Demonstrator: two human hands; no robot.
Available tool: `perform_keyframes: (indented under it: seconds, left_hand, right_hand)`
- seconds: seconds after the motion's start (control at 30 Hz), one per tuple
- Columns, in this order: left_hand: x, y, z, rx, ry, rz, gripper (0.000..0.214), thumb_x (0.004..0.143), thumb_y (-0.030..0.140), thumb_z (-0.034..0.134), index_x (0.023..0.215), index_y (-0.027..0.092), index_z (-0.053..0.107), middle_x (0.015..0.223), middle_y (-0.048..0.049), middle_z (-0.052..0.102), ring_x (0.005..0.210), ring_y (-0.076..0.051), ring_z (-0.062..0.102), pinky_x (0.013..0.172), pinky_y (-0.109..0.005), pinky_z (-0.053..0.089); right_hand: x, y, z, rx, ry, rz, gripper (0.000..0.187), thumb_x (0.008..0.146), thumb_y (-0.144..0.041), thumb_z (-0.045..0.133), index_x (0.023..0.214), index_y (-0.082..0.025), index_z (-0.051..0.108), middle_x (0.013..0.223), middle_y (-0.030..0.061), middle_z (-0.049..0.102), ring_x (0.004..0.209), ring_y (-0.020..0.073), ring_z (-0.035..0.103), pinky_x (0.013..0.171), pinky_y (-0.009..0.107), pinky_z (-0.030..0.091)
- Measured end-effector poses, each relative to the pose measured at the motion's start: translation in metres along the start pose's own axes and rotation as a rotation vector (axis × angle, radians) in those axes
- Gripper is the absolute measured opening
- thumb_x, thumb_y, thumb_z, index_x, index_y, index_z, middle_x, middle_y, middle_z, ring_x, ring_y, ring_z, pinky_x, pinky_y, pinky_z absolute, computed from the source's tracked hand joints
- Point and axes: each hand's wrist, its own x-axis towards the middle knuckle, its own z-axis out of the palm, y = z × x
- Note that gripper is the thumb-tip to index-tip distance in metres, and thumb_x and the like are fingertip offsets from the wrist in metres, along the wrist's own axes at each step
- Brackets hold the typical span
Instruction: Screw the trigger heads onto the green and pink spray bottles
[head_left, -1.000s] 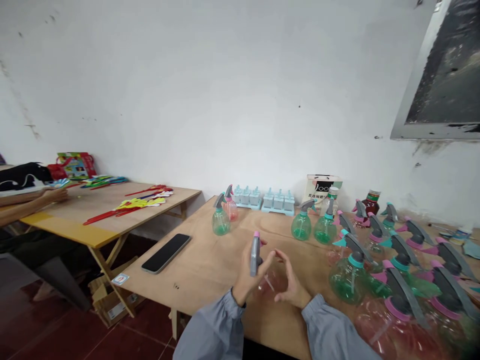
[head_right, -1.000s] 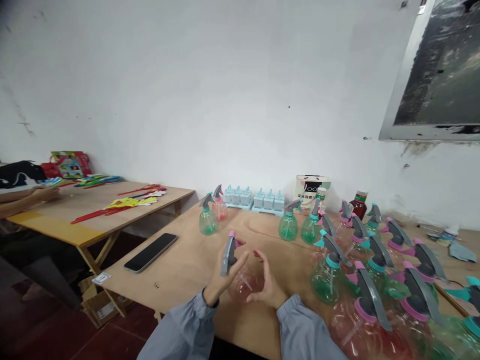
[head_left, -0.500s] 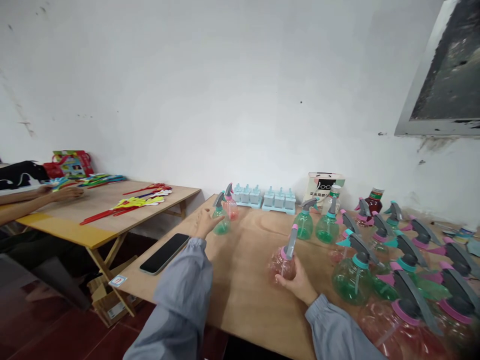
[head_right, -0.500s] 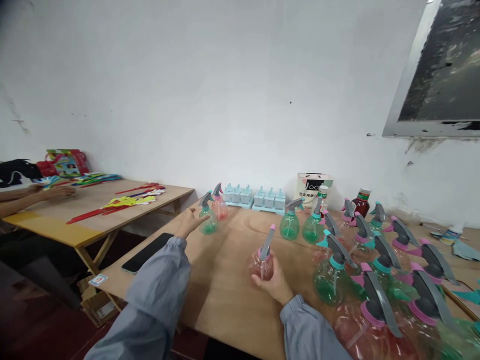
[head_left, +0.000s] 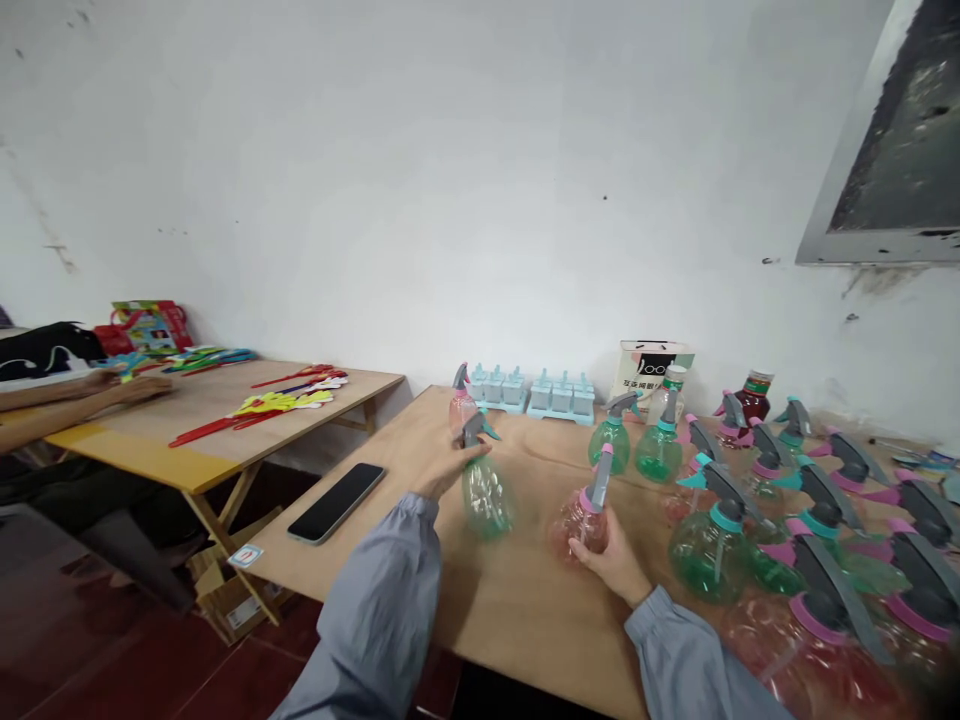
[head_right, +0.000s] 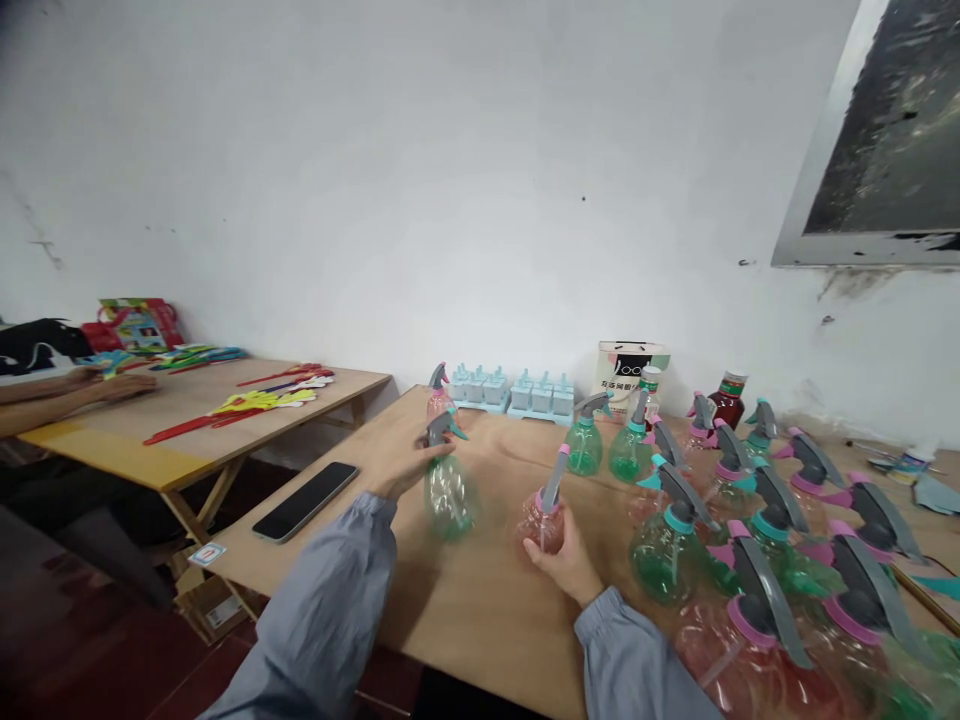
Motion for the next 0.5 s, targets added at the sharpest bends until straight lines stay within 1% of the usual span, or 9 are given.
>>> perform_keyframes:
  seconds: [0.07,0.1,0.17,0.23,0.3,0.4,0.5]
  left_hand:
    - [-0.021,0.002,0.016,-0.122,-0.116,-0.043,0.054,0.054,0.029,0.087,0.104,0.017,0.07,0.1,-0.0091,0.073,0.097,-0.024,0.066,0.083,-0.034,0.05]
    - [-0.03,0.005,0.025,-0.184,-0.162,-0.052,0.055,0.053,0.027,0.086,0.105,0.018,0.071,0.107,-0.0101,0.073,0.102,-0.025,0.066,0.086,-0.034,0.049]
    - [-0.043,0.013,0.04,-0.318,-0.215,-0.018,0.061,0.052,0.02,0.084,0.112,0.022,0.071,0.124,-0.0096,0.069,0.118,-0.027,0.062,0.097,-0.035,0.045]
    - [-0.05,0.024,0.052,-0.44,-0.213,0.022,0.064,0.054,0.016,0.081,0.116,0.026,0.07,0.135,-0.0059,0.064,0.13,-0.026,0.055,0.106,-0.034,0.04]
    - [-0.054,0.033,0.06,-0.501,-0.178,0.018,0.058,0.058,0.019,0.08,0.114,0.027,0.069,0.135,-0.0043,0.065,0.134,-0.026,0.053,0.108,-0.034,0.039]
    - [-0.057,0.035,0.063,-0.497,-0.139,-0.021,0.052,0.062,0.026,0.08,0.113,0.025,0.068,0.126,-0.0062,0.07,0.13,-0.026,0.055,0.101,-0.035,0.044]
    - [-0.06,0.027,0.06,-0.456,-0.111,-0.083,0.051,0.061,0.032,0.08,0.111,0.024,0.069,0.12,-0.0064,0.072,0.124,-0.025,0.059,0.091,-0.032,0.049]
  right_hand:
    - [0.0,-0.002,0.0,0.016,-0.001,0.013,0.06,0.068,-0.046,0.074,0.12,-0.022,0.055,0.116,0.0122,0.07,0.111,0.0308,0.067,0.101,0.053,0.051]
    - [0.001,-0.002,-0.001,0.026,-0.01,0.016,0.058,0.069,-0.046,0.074,0.119,-0.023,0.055,0.115,0.0119,0.071,0.109,0.0306,0.068,0.099,0.052,0.053]
    - [0.001,-0.003,-0.001,0.04,-0.029,0.016,0.056,0.07,-0.047,0.074,0.117,-0.023,0.056,0.113,0.0115,0.072,0.107,0.0302,0.069,0.098,0.051,0.054]
    - [0.002,-0.002,-0.002,0.05,-0.044,0.019,0.055,0.071,-0.049,0.074,0.117,-0.023,0.056,0.113,0.0117,0.072,0.107,0.03,0.069,0.098,0.051,0.054]
    - [0.002,0.001,-0.002,0.074,-0.057,0.026,0.057,0.072,-0.05,0.074,0.118,-0.022,0.054,0.114,0.0128,0.071,0.108,0.03,0.069,0.098,0.051,0.054]
    - [0.003,0.007,-0.003,0.098,-0.043,0.035,0.064,0.071,-0.052,0.075,0.122,-0.022,0.051,0.12,0.0145,0.069,0.11,0.0306,0.068,0.099,0.052,0.053]
    - [0.002,0.011,-0.006,0.031,0.013,0.031,0.068,0.069,-0.054,0.077,0.123,-0.022,0.051,0.12,0.015,0.069,0.111,0.0319,0.067,0.101,0.054,0.051]
